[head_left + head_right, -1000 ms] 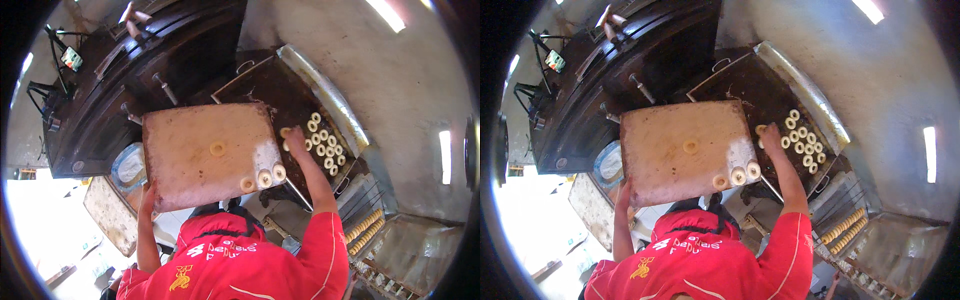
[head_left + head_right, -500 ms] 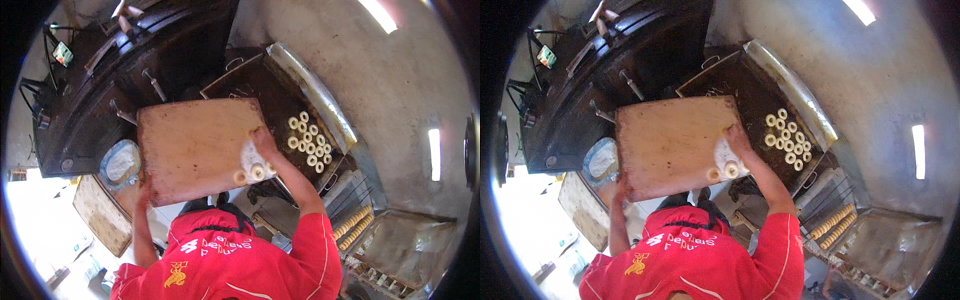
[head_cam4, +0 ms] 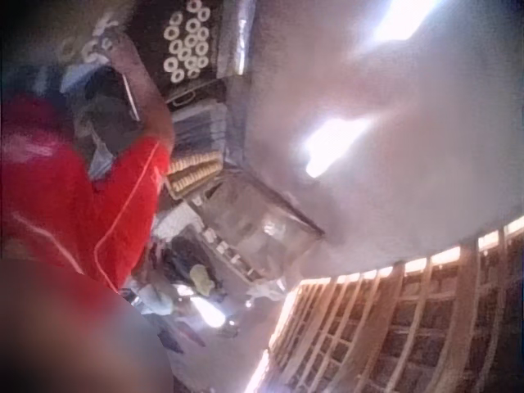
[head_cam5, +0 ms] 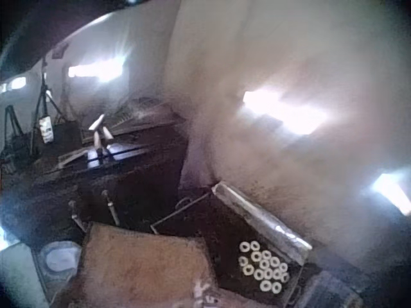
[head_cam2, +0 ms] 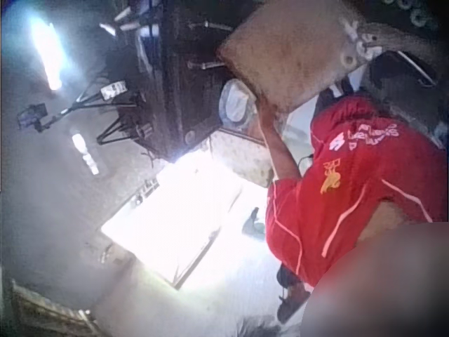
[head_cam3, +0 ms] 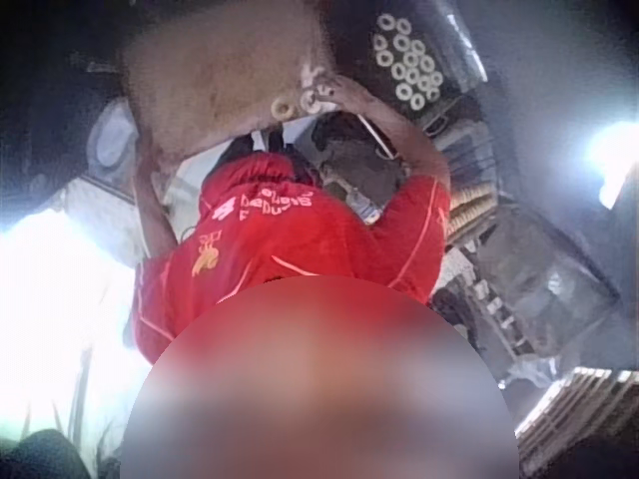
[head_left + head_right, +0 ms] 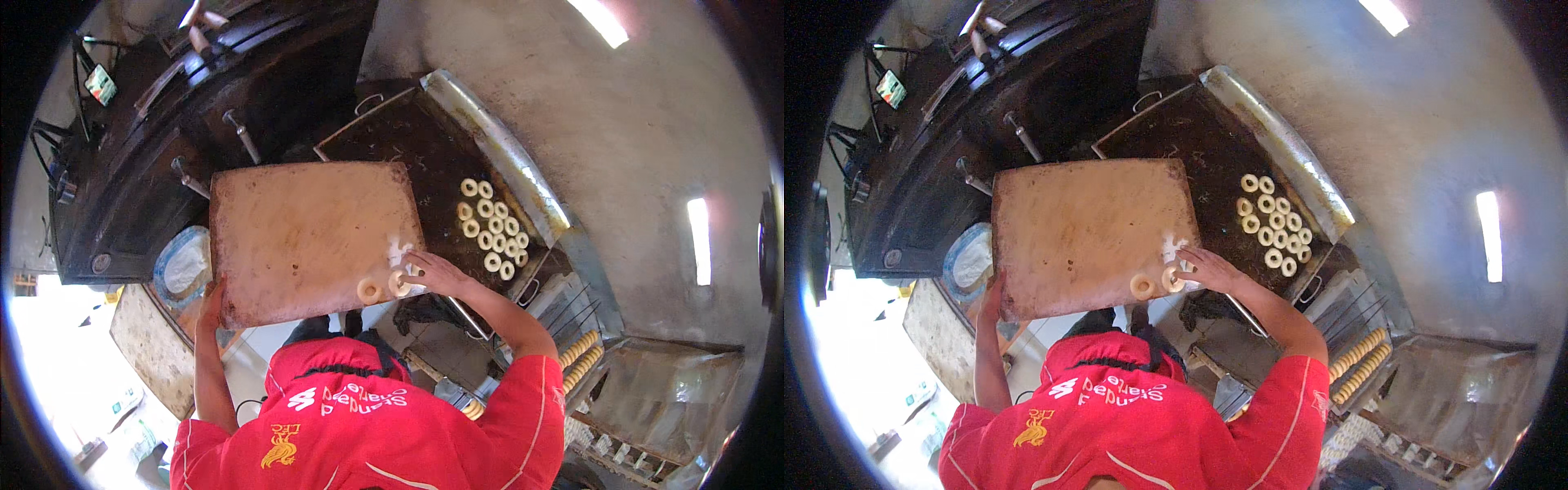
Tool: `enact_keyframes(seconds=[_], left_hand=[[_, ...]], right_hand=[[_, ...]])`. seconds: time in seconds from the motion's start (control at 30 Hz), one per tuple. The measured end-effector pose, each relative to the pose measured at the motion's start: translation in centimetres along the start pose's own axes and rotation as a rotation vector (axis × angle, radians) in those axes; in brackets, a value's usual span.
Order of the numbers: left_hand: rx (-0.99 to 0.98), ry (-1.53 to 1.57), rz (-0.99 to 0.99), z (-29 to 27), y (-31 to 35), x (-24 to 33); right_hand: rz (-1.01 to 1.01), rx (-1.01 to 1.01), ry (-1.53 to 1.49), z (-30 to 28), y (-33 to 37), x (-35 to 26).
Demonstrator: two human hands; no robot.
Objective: The person uses a long metal skewer to thread round doughnuts from a tray onto the skewer, forming a spiral stack. The person then transfers the assembled skewer to a nearby rack and repeats the process with additional doughnuts.
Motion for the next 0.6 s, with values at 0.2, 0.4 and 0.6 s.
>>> enact_keyframes(seconds=[0.2, 0.4, 0.6], left_hand=[[0.032, 0.034, 0.1, 1.1, 4.4, 1.1], [0.054, -0.051, 0.082, -0.1, 4.8, -1.7], [0.007, 0.112, 0.188, 3.6, 6.1, -5.6]], right_hand=[[0.229, 0.133, 0.128, 0.1, 1.0, 6.6], [0.642, 0.281, 0.259, 1.7, 1.1, 7.7], [-0.041, 0.299, -0.259, 1.7, -6.2, -8.0]])
Point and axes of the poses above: each hand's wrist, its own y-axis away from the middle knuckle, its own z-axis out of the palm, x = y × z, the point moved 2 cm from there along -y, towards the middle knuckle, and after that the axes turned 15 degrees about -x, right-handed, at the moved point
